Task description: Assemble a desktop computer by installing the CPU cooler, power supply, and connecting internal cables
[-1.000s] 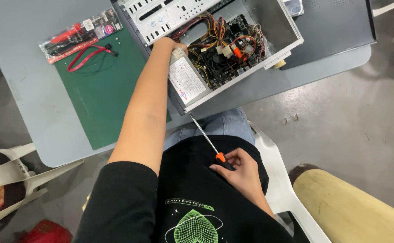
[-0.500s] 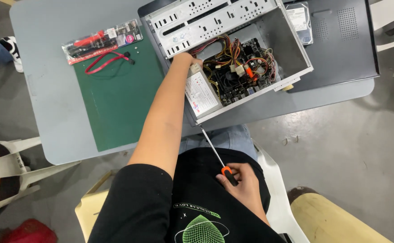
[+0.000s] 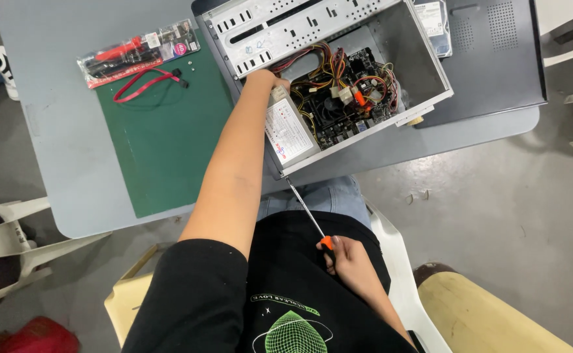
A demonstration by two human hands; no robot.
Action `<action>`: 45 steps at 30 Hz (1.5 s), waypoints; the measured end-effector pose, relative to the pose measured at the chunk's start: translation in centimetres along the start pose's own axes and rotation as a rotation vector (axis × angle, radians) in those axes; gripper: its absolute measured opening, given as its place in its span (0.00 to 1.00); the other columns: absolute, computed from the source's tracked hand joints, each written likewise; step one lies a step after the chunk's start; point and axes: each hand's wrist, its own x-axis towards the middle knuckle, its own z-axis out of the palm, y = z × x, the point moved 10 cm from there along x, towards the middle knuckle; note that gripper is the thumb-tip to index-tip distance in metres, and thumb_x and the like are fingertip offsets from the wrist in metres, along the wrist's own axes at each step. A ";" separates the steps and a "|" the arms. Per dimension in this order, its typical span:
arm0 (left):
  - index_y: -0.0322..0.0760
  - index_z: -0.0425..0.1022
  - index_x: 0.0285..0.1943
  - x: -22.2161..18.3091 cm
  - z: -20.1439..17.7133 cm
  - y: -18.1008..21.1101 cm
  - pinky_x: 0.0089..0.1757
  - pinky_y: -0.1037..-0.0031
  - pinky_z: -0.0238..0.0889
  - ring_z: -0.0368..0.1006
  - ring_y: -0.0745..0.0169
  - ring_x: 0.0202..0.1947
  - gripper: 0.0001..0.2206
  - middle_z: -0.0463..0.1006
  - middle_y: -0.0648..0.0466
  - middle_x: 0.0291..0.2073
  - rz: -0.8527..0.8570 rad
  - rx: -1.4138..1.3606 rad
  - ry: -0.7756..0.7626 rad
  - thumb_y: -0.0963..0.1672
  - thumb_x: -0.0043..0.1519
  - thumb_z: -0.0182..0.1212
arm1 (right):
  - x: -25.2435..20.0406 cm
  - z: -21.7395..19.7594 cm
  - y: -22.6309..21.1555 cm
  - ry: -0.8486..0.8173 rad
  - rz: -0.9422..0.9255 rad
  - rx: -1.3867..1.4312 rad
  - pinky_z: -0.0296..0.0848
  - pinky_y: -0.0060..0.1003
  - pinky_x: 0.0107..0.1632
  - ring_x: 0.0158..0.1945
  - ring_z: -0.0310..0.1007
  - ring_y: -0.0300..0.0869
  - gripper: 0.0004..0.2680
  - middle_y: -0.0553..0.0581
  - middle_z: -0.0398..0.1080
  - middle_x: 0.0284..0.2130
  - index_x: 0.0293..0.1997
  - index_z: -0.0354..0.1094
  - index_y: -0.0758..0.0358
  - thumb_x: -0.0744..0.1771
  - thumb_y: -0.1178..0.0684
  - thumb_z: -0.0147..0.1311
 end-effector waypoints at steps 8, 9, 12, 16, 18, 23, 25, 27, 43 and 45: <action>0.48 0.47 0.23 -0.1 0.5 0.2 0.28 0.69 0.40 0.36 0.64 0.19 0.15 0.43 0.58 0.22 -0.006 -0.043 -0.035 0.49 0.59 0.47 | -3.3 -3.2 -3.2 0.376 0.111 -0.182 0.70 0.26 0.40 0.31 0.71 0.32 0.12 0.46 0.77 0.27 0.33 0.79 0.56 0.55 0.47 0.76; 0.48 0.47 0.23 0.6 0.4 0.2 0.28 0.69 0.40 0.36 0.64 0.19 0.15 0.43 0.58 0.22 -0.006 -0.040 -0.036 0.49 0.59 0.47 | -3.3 -2.9 -2.8 0.377 0.112 -0.179 0.70 0.26 0.40 0.31 0.71 0.32 0.12 0.46 0.77 0.27 0.33 0.79 0.56 0.55 0.47 0.76; 0.46 0.53 0.23 1.9 0.8 -0.1 0.30 0.67 0.46 0.43 0.61 0.18 0.15 0.50 0.57 0.22 -0.015 -0.025 -0.054 0.51 0.59 0.46 | -3.4 -2.4 -2.1 0.391 0.038 -0.213 0.69 0.26 0.36 0.29 0.71 0.30 0.07 0.47 0.80 0.27 0.39 0.81 0.56 0.63 0.47 0.65; 0.42 0.61 0.41 1.1 -0.5 -0.3 0.36 0.65 0.51 0.55 0.57 0.29 0.18 0.57 0.55 0.33 -0.047 0.023 0.062 0.56 0.57 0.46 | -1.4 -1.0 -0.4 0.223 0.025 -0.385 0.69 0.34 0.38 0.29 0.76 0.39 0.15 0.48 0.76 0.23 0.42 0.76 0.54 0.70 0.42 0.38; 0.44 0.55 0.31 0.6 0.0 -0.3 0.32 0.66 0.45 0.46 0.61 0.23 0.14 0.50 0.57 0.27 -0.041 0.012 0.037 0.53 0.57 0.45 | -1.1 -0.9 -0.8 0.178 0.022 -0.443 0.67 0.35 0.38 0.28 0.75 0.41 0.19 0.49 0.75 0.22 0.40 0.76 0.52 0.70 0.40 0.32; 0.48 0.46 0.22 -1.1 0.4 0.0 0.29 0.70 0.41 0.35 0.64 0.18 0.15 0.44 0.59 0.21 -0.034 -0.046 0.011 0.51 0.57 0.46 | -2.1 -1.8 -2.7 0.225 0.048 -0.155 0.74 0.26 0.34 0.30 0.76 0.34 0.16 0.51 0.75 0.32 0.40 0.67 0.60 0.59 0.46 0.72; 0.48 0.44 0.22 -0.1 0.2 0.3 0.29 0.69 0.38 0.33 0.64 0.20 0.14 0.42 0.58 0.21 -0.001 -0.015 -0.002 0.48 0.57 0.44 | -2.6 -2.4 -3.0 0.297 0.080 -0.146 0.73 0.26 0.36 0.30 0.73 0.33 0.14 0.49 0.77 0.30 0.36 0.71 0.59 0.57 0.48 0.74; 0.48 0.42 0.22 0.1 0.5 0.6 0.29 0.68 0.36 0.30 0.64 0.21 0.13 0.39 0.58 0.21 0.029 0.019 -0.017 0.45 0.56 0.42 | -3.1 -2.8 -2.7 0.369 0.115 -0.133 0.71 0.26 0.38 0.30 0.71 0.32 0.12 0.48 0.79 0.28 0.32 0.75 0.59 0.56 0.49 0.76; 0.47 0.46 0.25 0.2 0.0 0.2 0.30 0.69 0.39 0.36 0.64 0.20 0.12 0.44 0.58 0.23 -0.021 -0.003 0.018 0.49 0.58 0.42 | -2.6 -1.9 -3.6 0.258 0.022 -0.091 0.71 0.26 0.36 0.29 0.70 0.32 0.15 0.50 0.75 0.38 0.45 0.71 0.59 0.58 0.53 0.72; 0.47 0.46 0.24 0.9 0.2 0.2 0.29 0.69 0.39 0.35 0.64 0.19 0.11 0.43 0.58 0.21 -0.019 0.001 0.002 0.48 0.57 0.42 | -3.0 -1.9 -3.0 0.301 0.074 -0.058 0.73 0.26 0.40 0.31 0.71 0.33 0.18 0.52 0.75 0.34 0.42 0.70 0.60 0.55 0.56 0.77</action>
